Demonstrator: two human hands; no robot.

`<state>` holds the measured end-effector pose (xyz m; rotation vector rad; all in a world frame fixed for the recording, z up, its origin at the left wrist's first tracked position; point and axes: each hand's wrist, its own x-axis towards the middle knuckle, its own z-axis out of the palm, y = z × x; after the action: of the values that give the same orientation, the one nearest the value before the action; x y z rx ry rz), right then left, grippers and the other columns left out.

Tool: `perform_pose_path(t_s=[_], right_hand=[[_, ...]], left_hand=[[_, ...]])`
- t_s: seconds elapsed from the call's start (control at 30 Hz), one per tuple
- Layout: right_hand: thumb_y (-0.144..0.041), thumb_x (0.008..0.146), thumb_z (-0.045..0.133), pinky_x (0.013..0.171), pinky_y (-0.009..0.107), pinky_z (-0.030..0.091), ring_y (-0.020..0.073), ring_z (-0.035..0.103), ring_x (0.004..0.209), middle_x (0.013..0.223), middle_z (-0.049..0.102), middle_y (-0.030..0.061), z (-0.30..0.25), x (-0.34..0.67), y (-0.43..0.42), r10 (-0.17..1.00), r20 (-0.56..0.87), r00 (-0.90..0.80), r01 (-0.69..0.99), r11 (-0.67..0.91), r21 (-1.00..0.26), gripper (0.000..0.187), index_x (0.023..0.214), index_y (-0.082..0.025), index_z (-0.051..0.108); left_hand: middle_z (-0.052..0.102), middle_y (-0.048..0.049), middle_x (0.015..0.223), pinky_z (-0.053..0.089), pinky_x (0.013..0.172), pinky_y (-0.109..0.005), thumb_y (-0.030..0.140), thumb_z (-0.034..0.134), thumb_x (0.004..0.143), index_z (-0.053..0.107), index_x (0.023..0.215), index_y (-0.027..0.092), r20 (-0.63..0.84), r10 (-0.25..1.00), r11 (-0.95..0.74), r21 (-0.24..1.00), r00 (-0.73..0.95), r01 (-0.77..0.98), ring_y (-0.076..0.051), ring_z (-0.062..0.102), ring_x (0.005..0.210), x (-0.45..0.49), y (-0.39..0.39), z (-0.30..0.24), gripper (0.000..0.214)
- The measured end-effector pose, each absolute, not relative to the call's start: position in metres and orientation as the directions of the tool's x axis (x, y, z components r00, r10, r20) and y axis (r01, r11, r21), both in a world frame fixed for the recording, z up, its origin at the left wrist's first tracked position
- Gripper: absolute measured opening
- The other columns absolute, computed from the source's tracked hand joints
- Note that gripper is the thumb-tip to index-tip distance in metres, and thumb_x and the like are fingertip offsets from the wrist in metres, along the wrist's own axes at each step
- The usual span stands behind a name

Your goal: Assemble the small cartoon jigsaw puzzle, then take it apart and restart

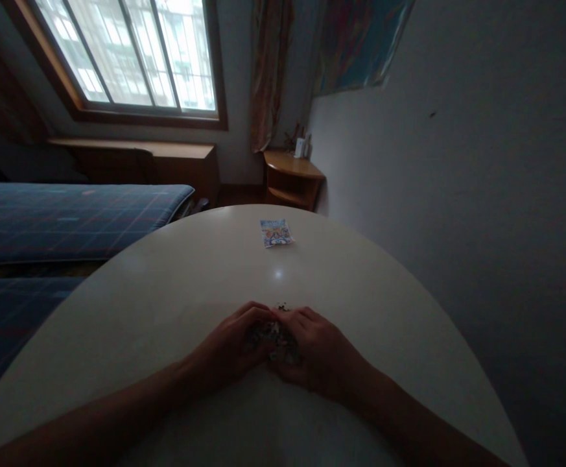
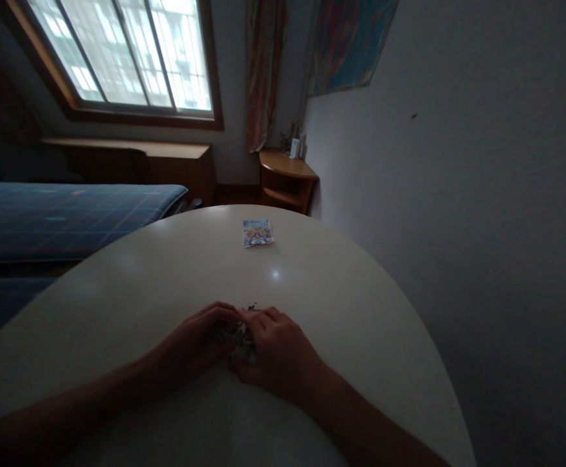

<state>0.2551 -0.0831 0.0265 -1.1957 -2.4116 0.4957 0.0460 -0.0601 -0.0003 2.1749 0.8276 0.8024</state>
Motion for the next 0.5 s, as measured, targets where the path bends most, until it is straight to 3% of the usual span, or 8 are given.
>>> perform_pose_path(t_s=[0.13,0.2,0.3,0.5], right_hand=[[-0.023,0.085,0.059,0.086,0.036,0.051,0.0227,0.064,0.096,0.101,0.072,0.0097,0.0294,0.257,-0.078,0.804,0.207,-0.557,0.688,0.587,-0.428,0.022,0.105,-0.017,0.066],[-0.022,0.087,0.056,0.085,0.035,0.051,0.0212,0.065,0.093,0.095,0.072,0.0083,0.0273,0.2577,-0.0751,0.809,0.227,-0.542,0.688,0.583,-0.432,0.012,0.091,-0.018,0.067],[-0.025,0.092,0.053,0.079,0.032,0.05,0.0185,0.065,0.084,0.088,0.071,0.0068,0.0241,0.2576,-0.0729,0.848,0.241,-0.473,0.672,0.524,-0.524,0.016,0.089,-0.017,0.066],[-0.035,0.098,0.047,0.069,0.026,0.05,0.0135,0.066,0.072,0.079,0.069,0.0017,0.0243,0.2548,-0.0762,0.904,0.173,-0.39,0.495,0.365,-0.789,0.023,0.091,-0.018,0.061]], left_hand=[[0.058,-0.0081,0.12,0.049,0.097,-0.036,0.014,0.06,0.081,0.049,0.12,0.023,0.312,0.721,-0.602,0.723,0.619,0.338,-0.021,0.058,0.11,0.0448,-0.0625,-0.0001,0.042],[0.055,-0.009,0.127,0.046,0.102,-0.039,0.011,0.062,0.076,0.046,0.125,0.023,0.301,0.702,-0.633,0.678,0.646,0.373,-0.023,0.054,0.118,0.045,-0.0644,-0.0007,0.052],[0.056,-0.0085,0.129,0.045,0.104,-0.041,0.009,0.061,0.075,0.046,0.127,0.023,0.272,0.701,-0.651,0.623,0.659,0.434,-0.024,0.051,0.121,0.046,-0.0649,-0.0018,0.056],[0.066,-0.006,0.098,0.052,0.083,-0.034,0.02,0.05,0.092,0.06,0.101,0.02,0.266,0.776,-0.582,0.651,0.572,0.487,-0.019,0.061,0.093,0.0463,-0.0583,-0.0002,0.014]])
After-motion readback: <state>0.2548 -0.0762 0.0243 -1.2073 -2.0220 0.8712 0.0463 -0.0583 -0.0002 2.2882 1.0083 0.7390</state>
